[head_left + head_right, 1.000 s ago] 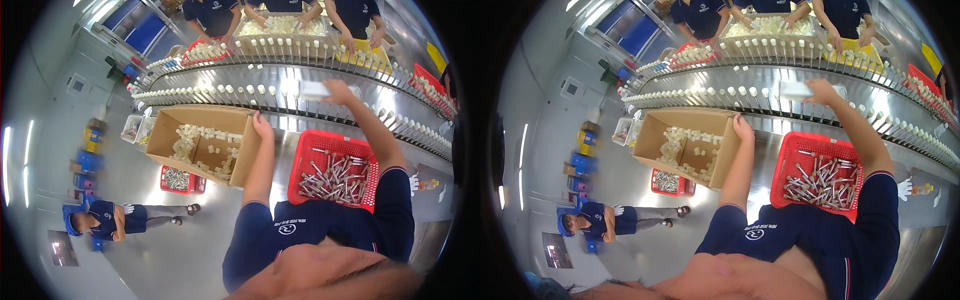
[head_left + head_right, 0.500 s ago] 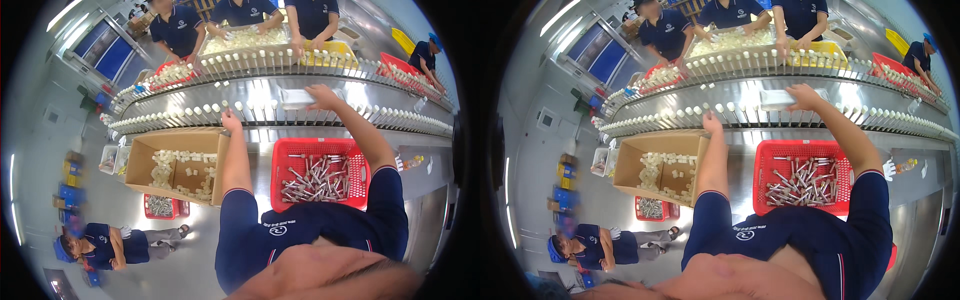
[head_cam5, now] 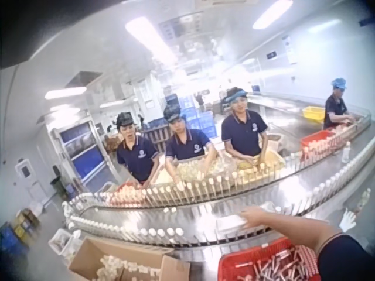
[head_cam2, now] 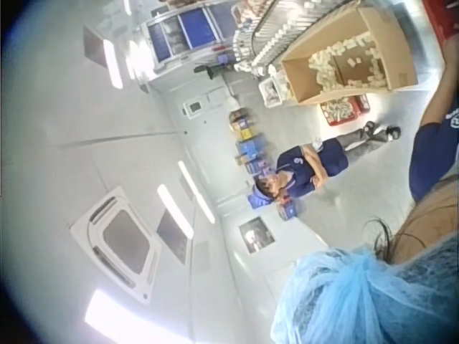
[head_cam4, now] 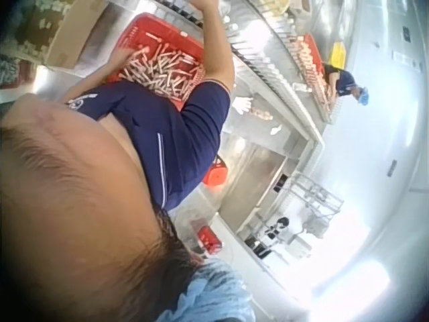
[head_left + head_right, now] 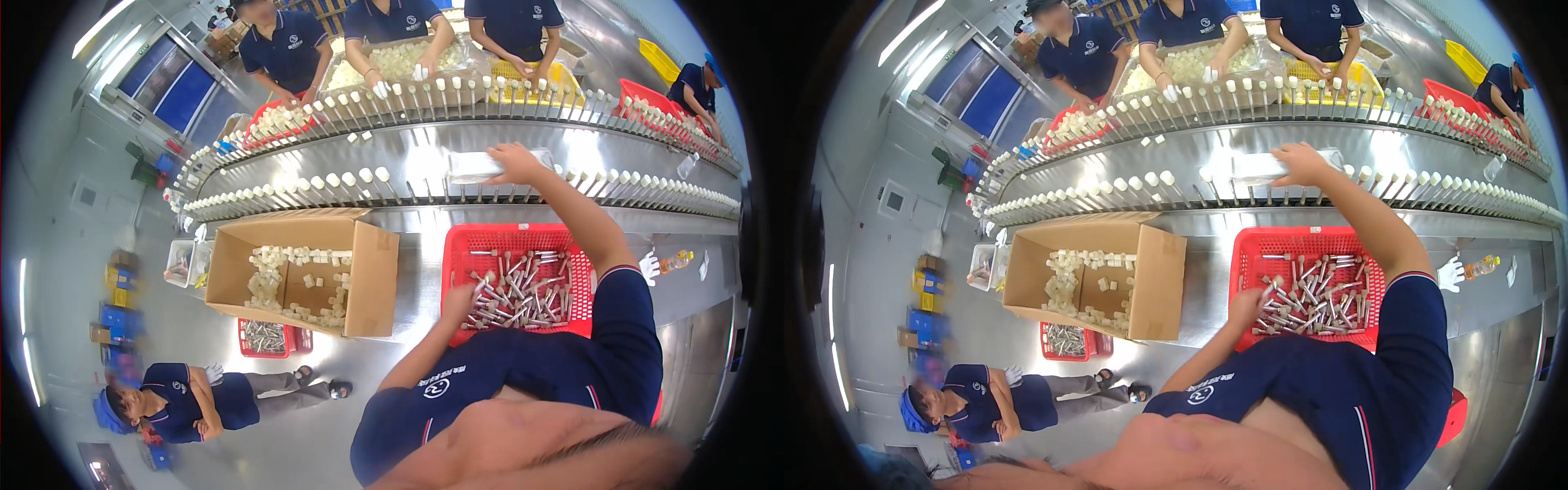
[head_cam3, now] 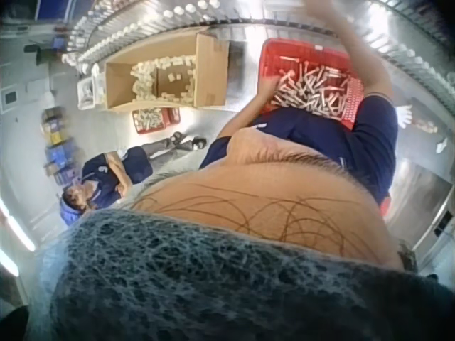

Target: The person places small white cylindrical components from a red basket onto vertical pegs on a moving conveyor belt, occasionally picking up items that fell onto the workstation surface.

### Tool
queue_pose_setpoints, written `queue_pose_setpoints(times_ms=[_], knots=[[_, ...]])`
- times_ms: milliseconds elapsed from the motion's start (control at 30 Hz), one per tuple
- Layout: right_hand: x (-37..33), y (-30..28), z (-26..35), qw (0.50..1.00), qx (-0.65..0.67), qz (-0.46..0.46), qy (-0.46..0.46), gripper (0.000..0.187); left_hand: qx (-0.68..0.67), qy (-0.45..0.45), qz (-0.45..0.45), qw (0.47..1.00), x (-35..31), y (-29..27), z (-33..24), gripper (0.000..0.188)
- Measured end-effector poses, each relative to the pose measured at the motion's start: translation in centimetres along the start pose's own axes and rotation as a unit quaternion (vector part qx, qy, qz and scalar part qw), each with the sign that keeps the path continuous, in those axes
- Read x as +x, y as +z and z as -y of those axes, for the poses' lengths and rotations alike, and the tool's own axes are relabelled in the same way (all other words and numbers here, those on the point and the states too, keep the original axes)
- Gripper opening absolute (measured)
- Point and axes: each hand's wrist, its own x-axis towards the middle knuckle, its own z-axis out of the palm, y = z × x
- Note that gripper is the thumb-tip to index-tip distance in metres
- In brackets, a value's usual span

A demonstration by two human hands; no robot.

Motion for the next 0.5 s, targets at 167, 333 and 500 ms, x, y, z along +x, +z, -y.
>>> queue_pose_setpoints(times_ms=[167, 333, 500], knots=[[-3.7, -1.9, -2.5, 1.000, -0.023, 0.008, 0.017, 0.075, 0.042, 0.098, 0.084, 0.991, -5.6, 0.9, 0.5, 0.017], [-0.7, -3.9, -0.2, 0.998, 0.030, -0.040, 0.044, 0.076, 0.002, 0.083, 0.155, 0.984, -4.8, -0.8, 0.6, 0.019], [2.9, -2.2, 1.3, 0.999, -0.014, -0.042, 0.001, 0.078, 0.078, 0.120, 0.170, 0.975, -5.2, -0.7, -0.2, 0.022]])
